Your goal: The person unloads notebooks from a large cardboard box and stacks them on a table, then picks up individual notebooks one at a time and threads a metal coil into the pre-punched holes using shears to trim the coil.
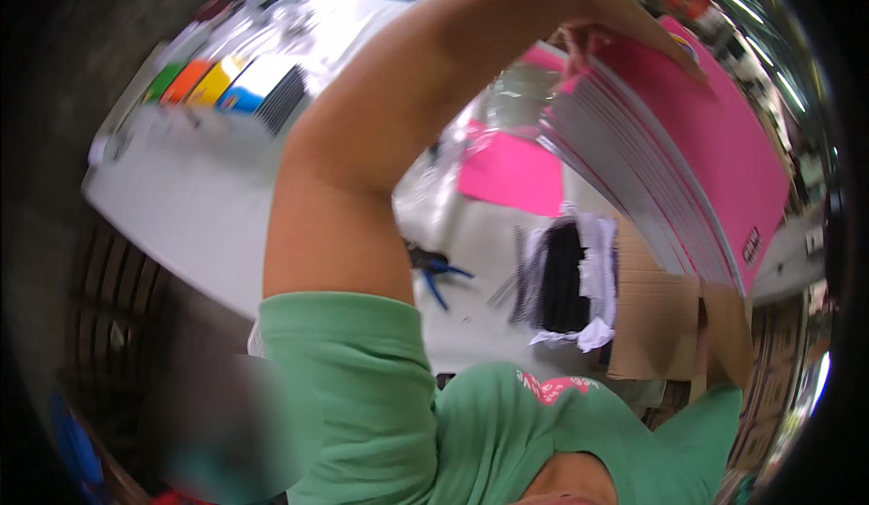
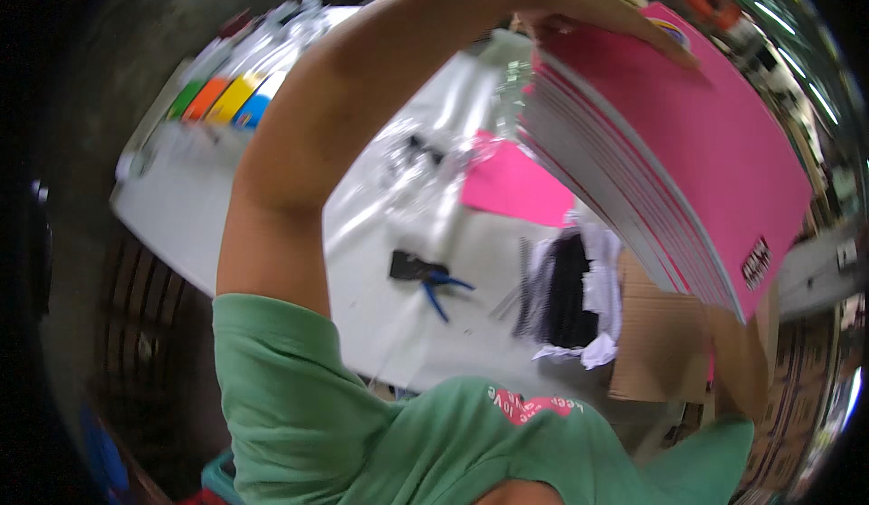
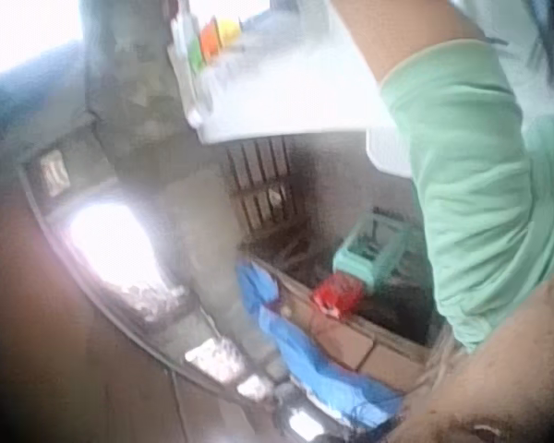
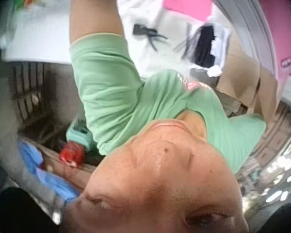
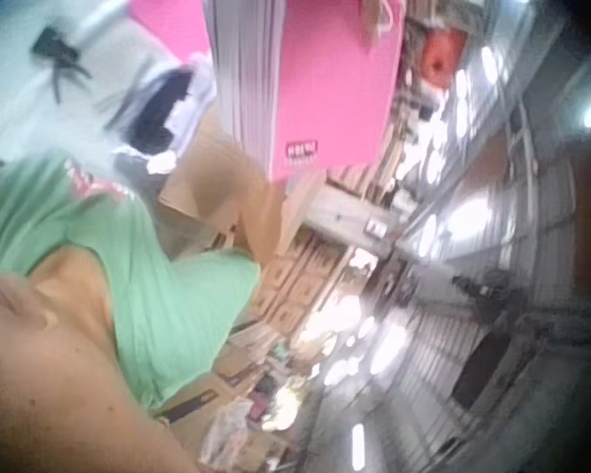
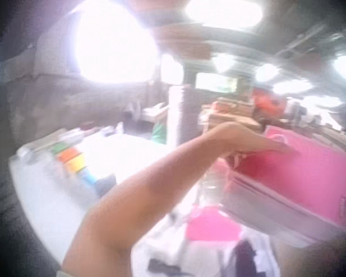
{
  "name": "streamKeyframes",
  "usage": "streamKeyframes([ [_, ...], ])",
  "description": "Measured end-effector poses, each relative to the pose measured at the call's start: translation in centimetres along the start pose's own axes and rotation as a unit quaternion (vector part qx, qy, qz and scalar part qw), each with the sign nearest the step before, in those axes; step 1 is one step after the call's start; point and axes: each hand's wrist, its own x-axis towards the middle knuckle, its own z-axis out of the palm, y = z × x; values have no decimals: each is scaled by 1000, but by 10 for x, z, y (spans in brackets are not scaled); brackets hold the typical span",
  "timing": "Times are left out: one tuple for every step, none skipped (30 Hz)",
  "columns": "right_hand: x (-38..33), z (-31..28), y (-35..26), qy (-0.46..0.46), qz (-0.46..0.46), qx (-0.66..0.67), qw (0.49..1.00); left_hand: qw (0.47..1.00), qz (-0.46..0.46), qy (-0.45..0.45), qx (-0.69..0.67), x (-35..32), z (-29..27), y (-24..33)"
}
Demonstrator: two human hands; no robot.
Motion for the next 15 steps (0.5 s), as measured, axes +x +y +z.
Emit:
streamKeyframes([
  [19, 25, 12, -33, 14, -14, 999, 999, -25, 34, -10, -30, -12, -23],
  [38, 56, 27, -72, 32, -28, 997, 996, -51, 72, -16, -64, -24, -43],
  [56, 87, 43, -113, 47, -41, 992, 990, -96, 97, -21, -96, -34, -74],
  [73, 117, 61, -150, 64, -55, 985, 983, -137, 117, -25, -126, -41, -108],
  [108, 160, 101, -224, 104, -55, 967, 960, -223, 165, -35, -182, -42, -142],
  [106, 171, 101, -212, 99, -83, 969, 958, -230, 162, -50, -201, -35, -155],
  [125, 198, 128, -245, 122, -92, 957, 944, -275, 168, -73, -231, -32, -178],
  [138, 231, 152, -283, 141, -105, 943, 927, -314, 183, -95, -267, -32, -200],
  [150, 257, 175, -309, 157, -118, 930, 913, -340, 189, -122, -297, -28, -221],
  [160, 283, 199, -335, 173, -134, 916, 899, -363, 196, -149, -324, -21, -239],
  [169, 304, 217, -351, 184, -152, 906, 886, -377, 210, -170, -346, -13, -251],
  [178, 325, 235, -370, 197, -170, 892, 870, -394, 226, -190, -368, -4, -260],
  [186, 346, 254, -389, 209, -191, 877, 853, -412, 237, -216, -389, 5, -273],
  [193, 363, 269, -403, 219, -212, 863, 837, -425, 244, -243, -405, 15, -289],
  [202, 378, 285, -417, 229, -235, 848, 818, -433, 255, -281, -418, 29, -306],
])
